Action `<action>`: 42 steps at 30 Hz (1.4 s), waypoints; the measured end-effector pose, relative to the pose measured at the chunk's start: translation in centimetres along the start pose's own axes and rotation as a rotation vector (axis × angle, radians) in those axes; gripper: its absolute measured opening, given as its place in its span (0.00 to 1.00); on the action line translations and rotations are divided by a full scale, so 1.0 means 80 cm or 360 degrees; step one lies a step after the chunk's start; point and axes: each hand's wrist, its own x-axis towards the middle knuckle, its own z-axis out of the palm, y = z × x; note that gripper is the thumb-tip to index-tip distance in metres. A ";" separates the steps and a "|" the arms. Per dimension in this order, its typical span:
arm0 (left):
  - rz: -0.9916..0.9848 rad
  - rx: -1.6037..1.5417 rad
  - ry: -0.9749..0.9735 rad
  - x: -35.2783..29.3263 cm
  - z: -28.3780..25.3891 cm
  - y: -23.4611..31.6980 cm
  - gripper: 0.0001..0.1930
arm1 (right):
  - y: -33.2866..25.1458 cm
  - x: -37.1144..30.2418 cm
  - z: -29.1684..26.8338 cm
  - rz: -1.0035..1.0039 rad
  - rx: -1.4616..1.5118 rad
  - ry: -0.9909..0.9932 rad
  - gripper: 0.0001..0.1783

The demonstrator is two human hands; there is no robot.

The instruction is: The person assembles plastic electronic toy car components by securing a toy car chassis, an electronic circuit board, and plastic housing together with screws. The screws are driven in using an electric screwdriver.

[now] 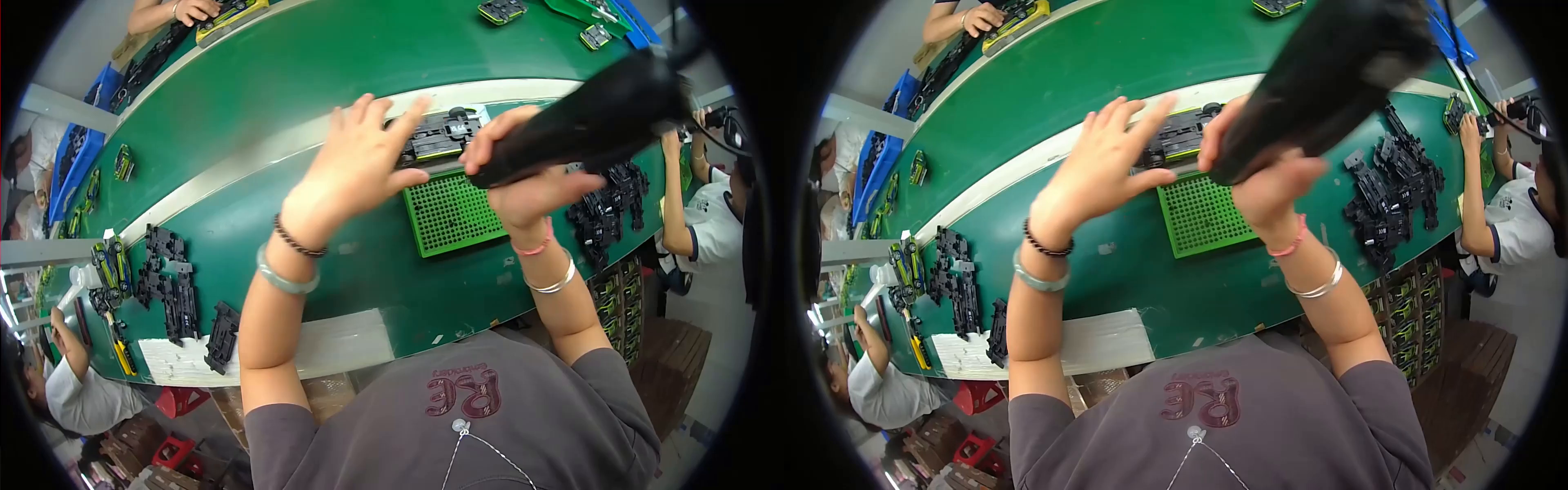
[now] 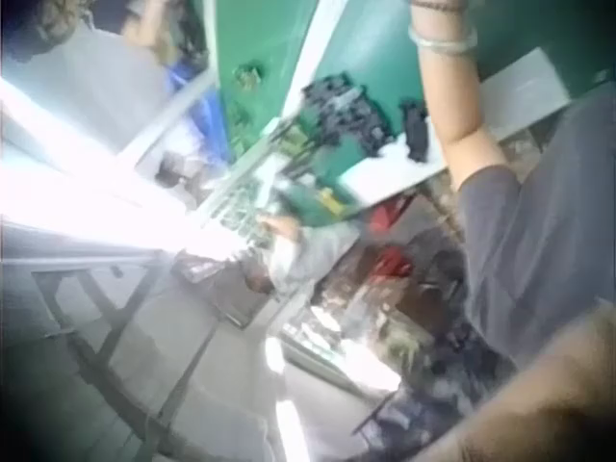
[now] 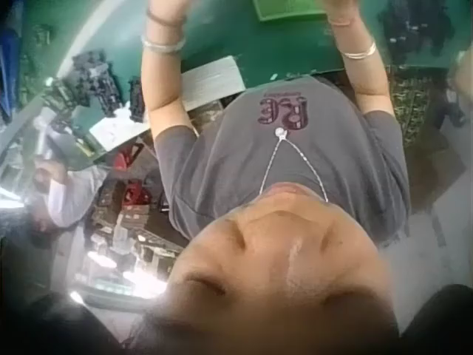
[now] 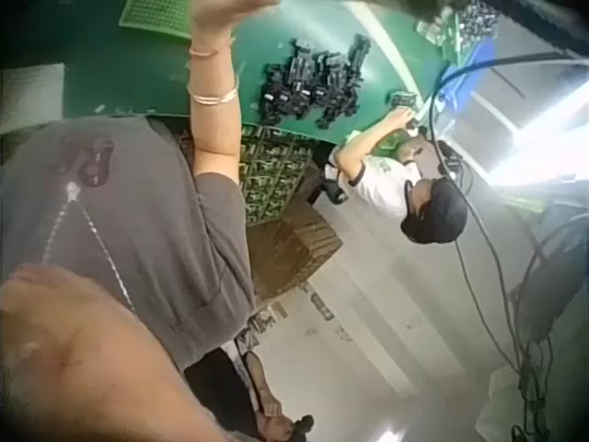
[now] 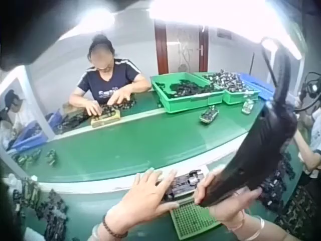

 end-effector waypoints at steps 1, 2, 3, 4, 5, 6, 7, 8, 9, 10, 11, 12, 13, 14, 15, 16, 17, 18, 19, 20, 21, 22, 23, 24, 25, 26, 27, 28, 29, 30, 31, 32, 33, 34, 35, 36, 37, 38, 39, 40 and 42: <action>-0.0028 -0.0099 -0.0046 -0.001 -0.008 -0.010 0.40 | -0.008 0.009 -0.003 -0.0099 0.0142 -0.0092 0.59; -0.0074 -0.0103 -0.0062 -0.002 -0.014 -0.017 0.39 | -0.017 0.020 0.002 -0.0103 0.0145 -0.0101 0.59; -0.0081 -0.0098 -0.0084 -0.011 -0.024 -0.027 0.39 | -0.028 0.028 0.025 -0.0131 0.0204 -0.0083 0.59; -0.0115 -0.0112 -0.0167 -0.010 -0.027 -0.034 0.37 | -0.034 0.040 0.037 -0.0179 0.0255 -0.0094 0.59; -0.0151 -0.0126 -0.0247 -0.010 -0.029 -0.038 0.36 | -0.033 0.050 0.052 -0.0157 0.0390 -0.0088 0.60; -0.0073 -0.0258 -0.0157 -0.008 -0.026 -0.039 0.32 | -0.021 0.059 0.058 -0.0187 0.0344 -0.0165 0.59; -0.0076 -0.0246 -0.0142 -0.006 -0.022 -0.039 0.32 | -0.013 0.067 0.068 -0.0216 0.0299 -0.0242 0.59; -0.0068 -0.0269 -0.0081 -0.004 -0.017 -0.039 0.30 | -0.014 0.065 0.075 -0.0070 -0.0020 -0.0202 0.59; -0.0070 -0.0290 -0.0023 -0.005 -0.015 -0.038 0.29 | -0.007 0.064 0.083 -0.0018 -0.0107 -0.0189 0.58; -0.0078 -0.0270 -0.0018 -0.006 -0.015 -0.038 0.28 | 0.002 0.063 0.086 -0.0005 -0.0077 -0.0214 0.57; -0.0094 -0.0259 -0.0005 -0.006 -0.016 -0.039 0.28 | 0.012 0.062 0.089 0.0009 -0.0048 -0.0239 0.56; -0.0096 -0.0311 -0.0054 -0.005 -0.016 -0.038 0.27 | 0.018 0.062 0.089 0.0006 -0.0044 -0.0252 0.56; -0.0097 -0.0365 -0.0104 -0.004 -0.017 -0.036 0.26 | 0.024 0.062 0.087 -0.0006 -0.0026 -0.0242 0.55; -0.0127 -0.0364 -0.0120 -0.004 -0.018 -0.034 0.26 | 0.028 0.062 0.086 -0.0017 -0.0009 -0.0231 0.54; -0.0138 -0.0363 -0.0114 -0.005 -0.018 -0.035 0.26 | 0.031 0.062 0.086 -0.0014 -0.0004 -0.0243 0.54; -0.0120 -0.0353 -0.0094 -0.005 -0.016 -0.037 0.26 | 0.033 0.062 0.085 0.0001 -0.0012 -0.0266 0.53; -0.0101 -0.0346 -0.0076 -0.006 -0.013 -0.039 0.27 | 0.035 0.061 0.085 0.0017 -0.0022 -0.0287 0.53; -0.0106 -0.0350 -0.0074 -0.006 -0.011 -0.042 0.27 | 0.038 0.061 0.086 0.0022 -0.0023 -0.0292 0.53; -0.0081 -0.0367 -0.0057 -0.005 -0.009 -0.044 0.26 | 0.041 0.061 0.087 0.0024 -0.0047 -0.0286 0.52; -0.0056 -0.0386 -0.0041 -0.005 -0.006 -0.045 0.26 | 0.043 0.060 0.087 0.0027 -0.0072 -0.0280 0.52; -0.0059 -0.0393 -0.0042 -0.004 -0.005 -0.046 0.26 | 0.045 0.061 0.088 0.0034 -0.0075 -0.0282 0.52; -0.0058 -0.0422 -0.0019 -0.003 -0.004 -0.046 0.25 | 0.046 0.062 0.088 0.0047 -0.0124 -0.0317 0.52; -0.0056 -0.0453 0.0003 -0.002 -0.003 -0.046 0.24 | 0.046 0.063 0.088 0.0061 -0.0175 -0.0354 0.52; -0.0066 -0.0459 0.0000 -0.003 -0.004 -0.048 0.24 | 0.045 0.064 0.093 0.0131 -0.0231 -0.0367 0.52; -0.0090 -0.0478 -0.0002 -0.005 -0.004 -0.049 0.23 | 0.044 0.064 0.096 0.0143 -0.0230 -0.0372 0.52; -0.0114 -0.0497 -0.0003 -0.007 -0.004 -0.051 0.23 | 0.042 0.063 0.100 0.0160 -0.0263 -0.0380 0.52; -0.0119 -0.0501 -0.0002 -0.006 -0.007 -0.050 0.23 | 0.042 0.064 0.101 0.0170 -0.0296 -0.0387 0.52; -0.0127 -0.0528 -0.0030 -0.004 -0.010 -0.050 0.23 | 0.049 0.064 0.099 0.0198 -0.0233 -0.0374 0.52; -0.0135 -0.0554 -0.0059 -0.003 -0.012 -0.050 0.22 | 0.050 0.064 0.100 0.0203 -0.0233 -0.0378 0.52; -0.0145 -0.0559 -0.0060 -0.004 -0.013 -0.050 0.22 | 0.049 0.063 0.100 0.0191 -0.0263 -0.0395 0.52; -0.0167 -0.0572 -0.0098 -0.004 -0.015 -0.051 0.22 | 0.049 0.062 0.102 0.0177 -0.0292 -0.0411 0.52; -0.0188 -0.0582 -0.0138 -0.004 -0.016 -0.053 0.22 | 0.050 0.063 0.104 0.0182 -0.0287 -0.0415 0.52; -0.0189 -0.0588 -0.0141 -0.005 -0.015 -0.053 0.22 | 0.050 0.063 0.105 0.0188 -0.0294 -0.0421 0.52; -0.0218 -0.0583 -0.0152 -0.004 -0.015 -0.053 0.22 | 0.050 0.064 0.105 0.0190 -0.0298 -0.0425 0.52; -0.0244 -0.0572 -0.0163 -0.002 -0.018 -0.053 0.22 | 0.049 0.064 0.105 0.0185 -0.0295 -0.0420 0.52; -0.0235 -0.0554 -0.0161 -0.002 -0.018 -0.052 0.22 | 0.049 0.064 0.104 0.0188 -0.0293 -0.0405 0.52; -0.0184 -0.0592 -0.0131 -0.001 -0.016 -0.052 0.23 | 0.048 0.065 0.102 0.0184 -0.0288 -0.0389 0.52; -0.0129 -0.0624 -0.0102 0.001 -0.015 -0.052 0.24 | 0.050 0.065 0.100 0.0153 -0.0277 -0.0377 0.52; -0.0127 -0.0579 -0.0100 -0.001 -0.014 -0.052 0.24 | 0.058 0.063 0.099 0.0036 -0.0131 -0.0377 0.47; -0.0107 -0.0571 -0.0075 -0.001 -0.011 -0.052 0.25 | 0.063 0.063 0.098 -0.0089 0.0006 -0.0372 0.43; -0.0116 -0.0608 -0.0076 -0.003 -0.006 -0.054 0.28 | 0.063 0.062 0.092 0.0024 0.0022 -0.0337 0.46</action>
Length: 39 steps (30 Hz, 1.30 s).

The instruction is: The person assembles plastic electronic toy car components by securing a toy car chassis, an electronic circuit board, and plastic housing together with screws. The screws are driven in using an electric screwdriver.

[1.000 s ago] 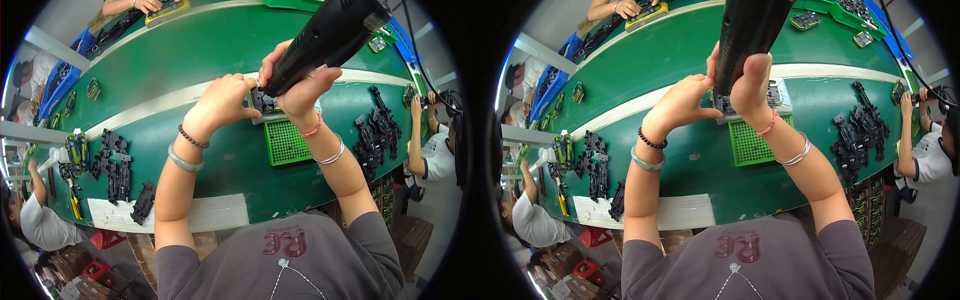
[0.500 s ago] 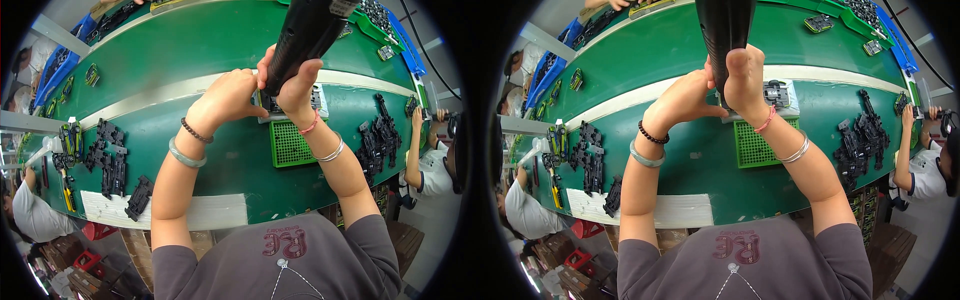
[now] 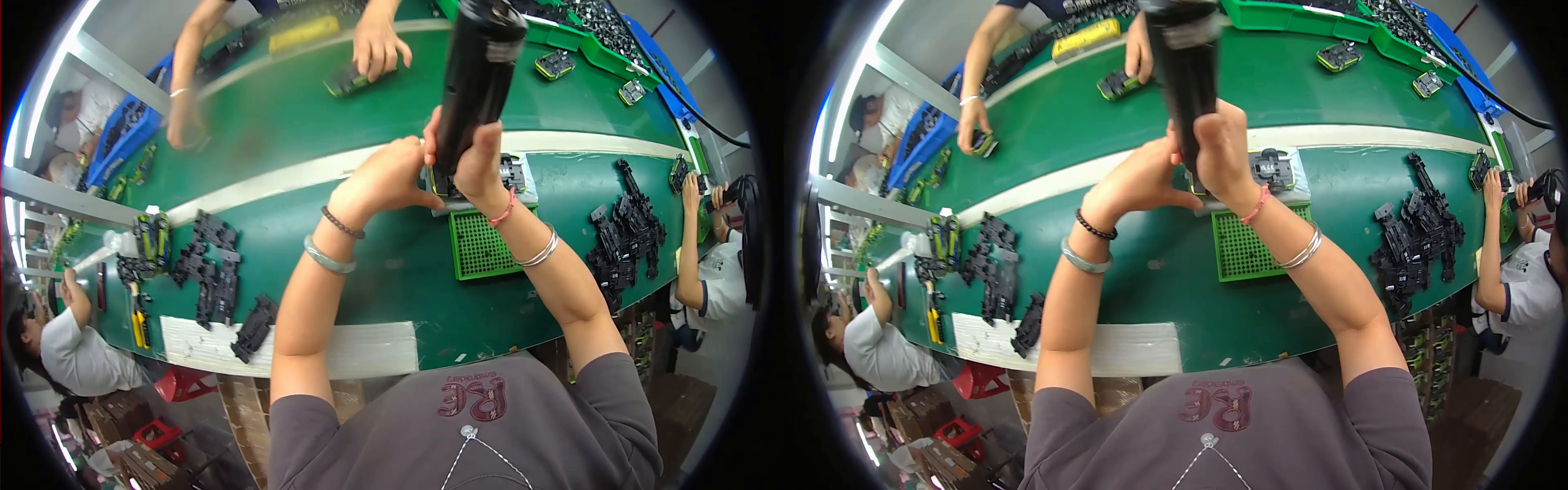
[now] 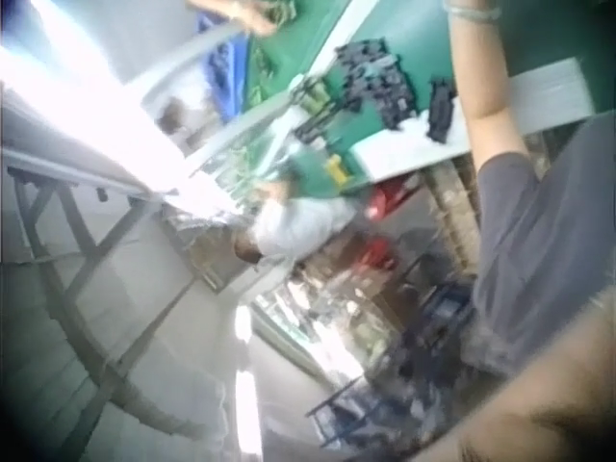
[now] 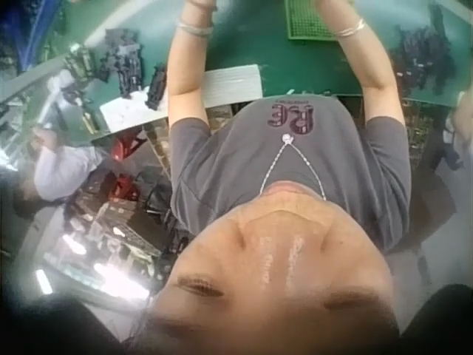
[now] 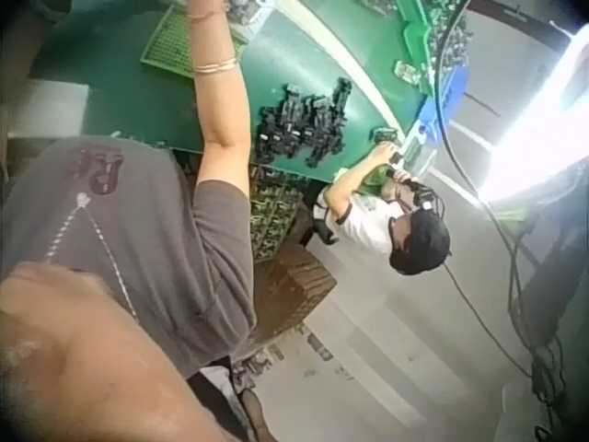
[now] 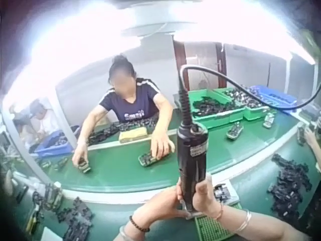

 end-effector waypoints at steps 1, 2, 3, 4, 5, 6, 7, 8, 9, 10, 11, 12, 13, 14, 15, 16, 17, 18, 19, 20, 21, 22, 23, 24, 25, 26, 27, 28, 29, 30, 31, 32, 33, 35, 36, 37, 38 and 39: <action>0.0280 0.0058 0.0106 0.005 0.003 -0.005 0.28 | -0.007 0.000 -0.004 0.0158 0.0006 0.0026 0.51; 0.0190 0.0065 0.0088 0.003 0.007 -0.009 0.29 | -0.020 0.000 -0.014 0.0029 0.0058 0.0051 0.51; 0.0086 0.0055 0.0075 0.000 0.005 0.000 0.29 | -0.045 -0.002 -0.020 -0.0057 0.0169 0.0099 0.51; -0.0001 0.0053 0.0026 0.002 0.001 0.008 0.29 | -0.069 -0.003 -0.033 -0.0174 0.0175 0.0188 0.52; -0.0001 0.0071 0.0024 0.001 0.000 0.013 0.29 | -0.094 -0.008 -0.048 -0.0223 0.0155 0.0247 0.53; 0.0089 -0.0083 0.0112 0.001 -0.003 0.012 0.29 | -0.107 -0.015 -0.065 -0.0242 0.0182 0.0273 0.54; 0.0182 -0.0236 0.0201 0.001 -0.009 0.011 0.29 | -0.120 -0.026 -0.078 -0.0215 0.0003 0.0395 0.54; 0.0220 -0.0269 0.0238 -0.001 -0.018 0.024 0.27 | -0.114 -0.041 -0.109 -0.0228 -0.0012 0.0373 0.54; 0.0228 -0.0253 0.0237 -0.001 -0.022 0.024 0.27 | -0.109 -0.059 -0.128 -0.0205 -0.0086 0.0506 0.53; 0.0173 -0.0817 0.0265 -0.004 -0.026 0.023 0.25 | -0.106 -0.076 -0.144 -0.0159 -0.0178 0.0474 0.53; 0.0115 -0.1385 0.0279 -0.003 -0.031 0.020 0.23 | -0.101 -0.092 -0.154 -0.0136 -0.0219 0.0566 0.52; 0.0142 -0.1360 0.0369 -0.004 -0.048 0.022 0.21 | -0.094 -0.108 -0.167 -0.0107 -0.0259 0.0598 0.51; 0.0052 -0.1410 0.0482 -0.009 -0.064 0.010 0.20 | -0.088 -0.121 -0.176 -0.0074 -0.0294 0.0629 0.51; -0.0018 -0.1298 0.0680 -0.017 -0.080 -0.001 0.20 | -0.084 -0.132 -0.176 -0.0074 -0.0288 0.0645 0.51; 0.0042 -0.1263 0.0743 -0.025 -0.100 -0.021 0.21 | -0.081 -0.140 -0.174 -0.0019 -0.0320 0.0670 0.50; -0.0012 -0.1212 0.0752 -0.033 -0.120 -0.032 0.22 | -0.076 -0.145 -0.174 0.0040 -0.0352 0.0695 0.50; -0.0135 -0.0957 0.0733 -0.040 -0.140 -0.051 0.23 | -0.071 -0.148 -0.177 0.0042 -0.0344 0.0707 0.50; -0.0245 -0.0687 0.0633 -0.045 -0.157 -0.069 0.24 | -0.064 -0.147 -0.178 -0.0041 -0.0278 0.0670 0.48; -0.0350 -0.0419 0.0528 -0.043 -0.165 -0.081 0.25 | -0.060 -0.146 -0.180 -0.0124 -0.0215 0.0637 0.47; -0.0436 0.0039 0.0456 -0.040 -0.164 -0.093 0.25 | -0.062 -0.144 -0.179 -0.0096 -0.0230 0.0636 0.46; -0.0514 0.0497 0.0378 -0.034 -0.161 -0.104 0.25 | -0.066 -0.141 -0.181 -0.0094 -0.0215 0.0640 0.46; -0.0614 0.0802 0.0228 -0.030 -0.155 -0.112 0.25 | -0.071 -0.140 -0.180 -0.0060 -0.0267 0.0584 0.47; -0.0698 0.0877 0.0121 -0.028 -0.146 -0.120 0.25 | -0.072 -0.141 -0.179 -0.0025 -0.0318 0.0527 0.47; -0.0658 0.0874 0.0066 -0.028 -0.134 -0.136 0.24 | -0.070 -0.143 -0.178 -0.0047 -0.0347 0.0568 0.47; -0.0609 0.0861 0.0006 -0.019 -0.122 -0.135 0.24 | -0.069 -0.143 -0.178 -0.0042 -0.0336 0.0579 0.47; -0.0630 0.0788 0.0043 -0.008 -0.111 -0.135 0.24 | -0.071 -0.143 -0.177 -0.0063 -0.0349 0.0586 0.47; -0.0636 0.0705 0.0071 0.011 -0.097 -0.125 0.25 | -0.071 -0.144 -0.179 -0.0081 -0.0378 0.0606 0.47; -0.0354 0.0608 0.0284 0.019 -0.090 -0.121 0.23 | -0.070 -0.146 -0.181 -0.0078 -0.0341 0.0566 0.47; -0.0356 0.0610 0.0276 0.031 -0.087 -0.118 0.23 | -0.069 -0.145 -0.179 -0.0072 -0.0338 0.0571 0.47; -0.0080 0.0614 0.0477 0.052 -0.085 -0.103 0.22 | -0.069 -0.144 -0.179 -0.0076 -0.0326 0.0589 0.47; 0.0190 0.0618 0.0680 0.069 -0.083 -0.086 0.20 | -0.068 -0.143 -0.179 -0.0081 -0.0307 0.0602 0.48; 0.0198 0.0609 0.0675 0.087 -0.080 -0.067 0.20 | -0.069 -0.144 -0.181 -0.0049 -0.0297 0.0577 0.48; 0.0198 0.0466 0.0599 0.108 -0.075 -0.045 0.19 | -0.070 -0.147 -0.184 -0.0048 -0.0314 0.0595 0.48; 0.0190 0.0248 0.0485 0.139 -0.058 -0.009 0.17 | -0.070 -0.149 -0.184 -0.0049 -0.0277 0.0614 0.48; 0.0326 0.0392 0.0454 0.157 -0.046 -0.008 0.17 | -0.071 -0.149 -0.184 -0.0056 -0.0281 0.0610 0.48; 0.0387 0.0467 0.0413 0.172 -0.030 -0.001 0.17 | -0.072 -0.151 -0.183 -0.0049 -0.0273 0.0609 0.49; 0.0365 0.0458 0.0352 0.186 -0.012 0.000 0.18 | -0.070 -0.150 -0.182 -0.0026 -0.0274 0.0603 0.49; 0.0344 0.0493 0.0304 0.198 0.006 -0.002 0.19 | -0.069 -0.149 -0.178 -0.0027 -0.0269 0.0580 0.49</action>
